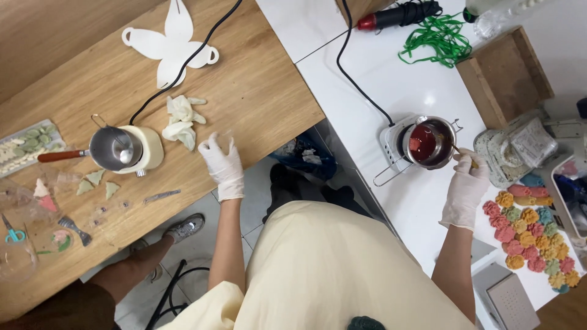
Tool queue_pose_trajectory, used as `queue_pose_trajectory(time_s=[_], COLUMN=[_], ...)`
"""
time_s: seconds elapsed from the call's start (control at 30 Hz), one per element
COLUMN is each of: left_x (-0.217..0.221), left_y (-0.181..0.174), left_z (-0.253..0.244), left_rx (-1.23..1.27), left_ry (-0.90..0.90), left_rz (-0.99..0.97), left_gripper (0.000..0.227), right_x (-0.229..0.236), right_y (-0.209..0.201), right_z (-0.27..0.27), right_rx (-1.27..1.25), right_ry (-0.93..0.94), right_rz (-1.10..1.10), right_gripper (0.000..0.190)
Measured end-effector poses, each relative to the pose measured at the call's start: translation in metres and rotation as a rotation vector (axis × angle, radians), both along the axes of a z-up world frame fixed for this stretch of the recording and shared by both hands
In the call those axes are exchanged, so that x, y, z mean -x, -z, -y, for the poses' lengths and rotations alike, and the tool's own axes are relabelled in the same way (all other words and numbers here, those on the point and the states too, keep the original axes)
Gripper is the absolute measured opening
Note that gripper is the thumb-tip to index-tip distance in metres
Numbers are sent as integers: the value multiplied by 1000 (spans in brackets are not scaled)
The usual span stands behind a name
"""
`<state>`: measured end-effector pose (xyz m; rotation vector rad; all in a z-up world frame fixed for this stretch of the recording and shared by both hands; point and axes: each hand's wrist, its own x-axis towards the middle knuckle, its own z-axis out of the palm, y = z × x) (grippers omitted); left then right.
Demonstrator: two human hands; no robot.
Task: The recorder prepares wax shapes by dipping them into a colored liquid and then organizing them on a tray.
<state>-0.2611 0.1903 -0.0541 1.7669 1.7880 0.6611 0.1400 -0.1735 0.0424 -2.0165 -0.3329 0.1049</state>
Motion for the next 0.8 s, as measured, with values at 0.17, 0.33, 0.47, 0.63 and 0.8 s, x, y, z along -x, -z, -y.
queue_pose_trajectory(time_s=[0.17,0.33,0.47,0.63,0.8], left_x=[-65,-110,-134,-161,-196], left_y=[-82,-160,-206,-235,-261], left_z=[21,41,61,91,124], left_rx=[-405,-308,-331,-444,-345], left_ry=[258,519,638,772,820], left_rz=[380,652,698,728,799], left_gripper=[42,47,49,50,46], right_x=[10,9,6,24,25], right_y=[17,31,46,8,14], right_z=[0,-5,-4,-8,30], right_rx=[22,-66,-190,-36,-70], right_ry=[66,217,288,318,389], right_rz=[-20,-213,-243,-300,-320], right_gripper=[16,16,17,54,69])
